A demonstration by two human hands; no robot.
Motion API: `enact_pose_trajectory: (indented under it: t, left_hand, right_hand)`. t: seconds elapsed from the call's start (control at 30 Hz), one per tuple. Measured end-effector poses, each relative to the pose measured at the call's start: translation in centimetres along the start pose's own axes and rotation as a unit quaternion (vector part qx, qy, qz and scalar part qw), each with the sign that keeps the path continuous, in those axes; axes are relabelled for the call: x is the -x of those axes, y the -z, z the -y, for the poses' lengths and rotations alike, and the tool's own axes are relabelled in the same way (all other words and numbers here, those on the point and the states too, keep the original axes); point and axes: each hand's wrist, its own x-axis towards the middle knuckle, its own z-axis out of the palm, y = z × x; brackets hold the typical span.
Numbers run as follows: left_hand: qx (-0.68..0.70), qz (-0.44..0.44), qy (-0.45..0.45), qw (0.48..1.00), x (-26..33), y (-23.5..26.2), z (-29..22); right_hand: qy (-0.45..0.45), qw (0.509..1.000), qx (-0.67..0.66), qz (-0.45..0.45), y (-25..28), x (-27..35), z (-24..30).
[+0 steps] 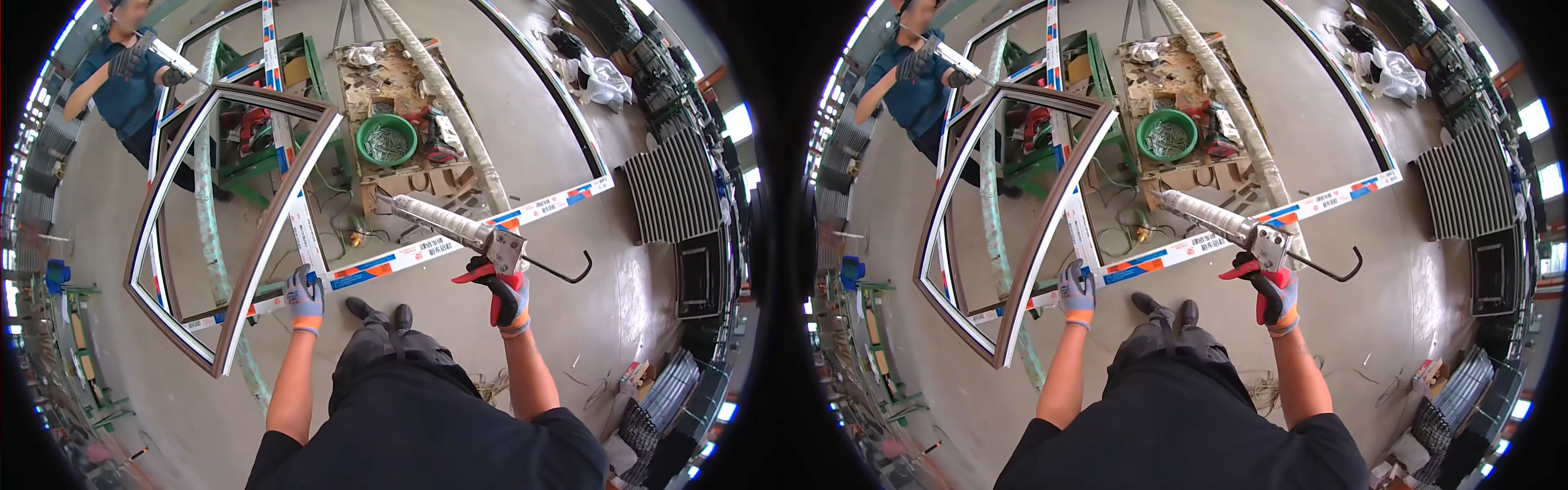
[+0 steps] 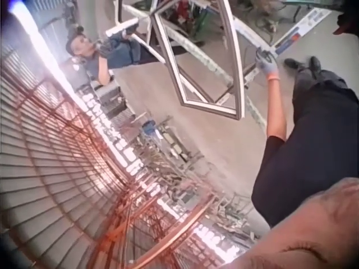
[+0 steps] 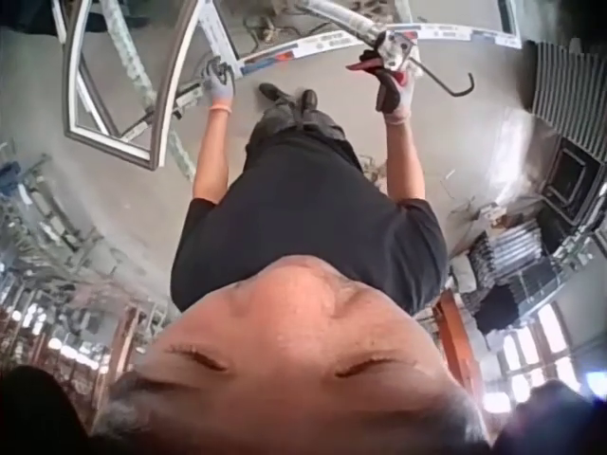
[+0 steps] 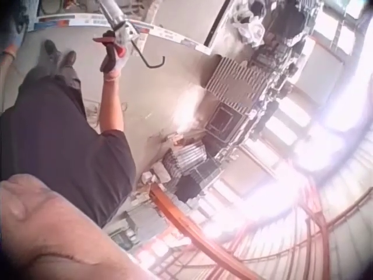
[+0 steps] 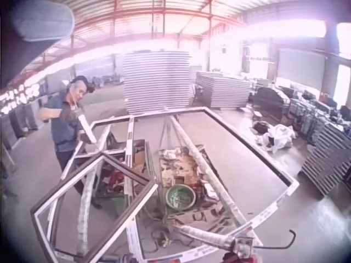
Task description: Assembling and sealing metal window frames on a workshop floor using power tools and sealant.
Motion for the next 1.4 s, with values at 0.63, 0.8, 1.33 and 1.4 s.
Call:
enact_pose_trajectory:
  t: [0.63,0.8,1.33,1.4]
  left_hand:
    - [-0.208,0.094,-0.008,0.973,-10.9,-5.2,-0.9]
    - [-0.188,0.116,0.001,0.975,-11.6,-5.2,-1.2]
    - [-0.173,0.099,-0.069,0.977,-14.8,-7.3,-3.1]
    - [-0.195,0.113,-0.043,0.973,-12.7,-5.5,-1.3]
  right_hand:
    - [-0.350,0.933,0.065,0.055,-14.8,-33.2,-28.0]
    - [-0.317,0.909,0.253,0.096,-19.2,-40.4,-37.1]
    - [-0.189,0.971,0.143,0.005,-15.1,-54.8,-59.0]
    - [-0.249,0.968,0.001,0.032,-20.6,-48.8,-60.1]
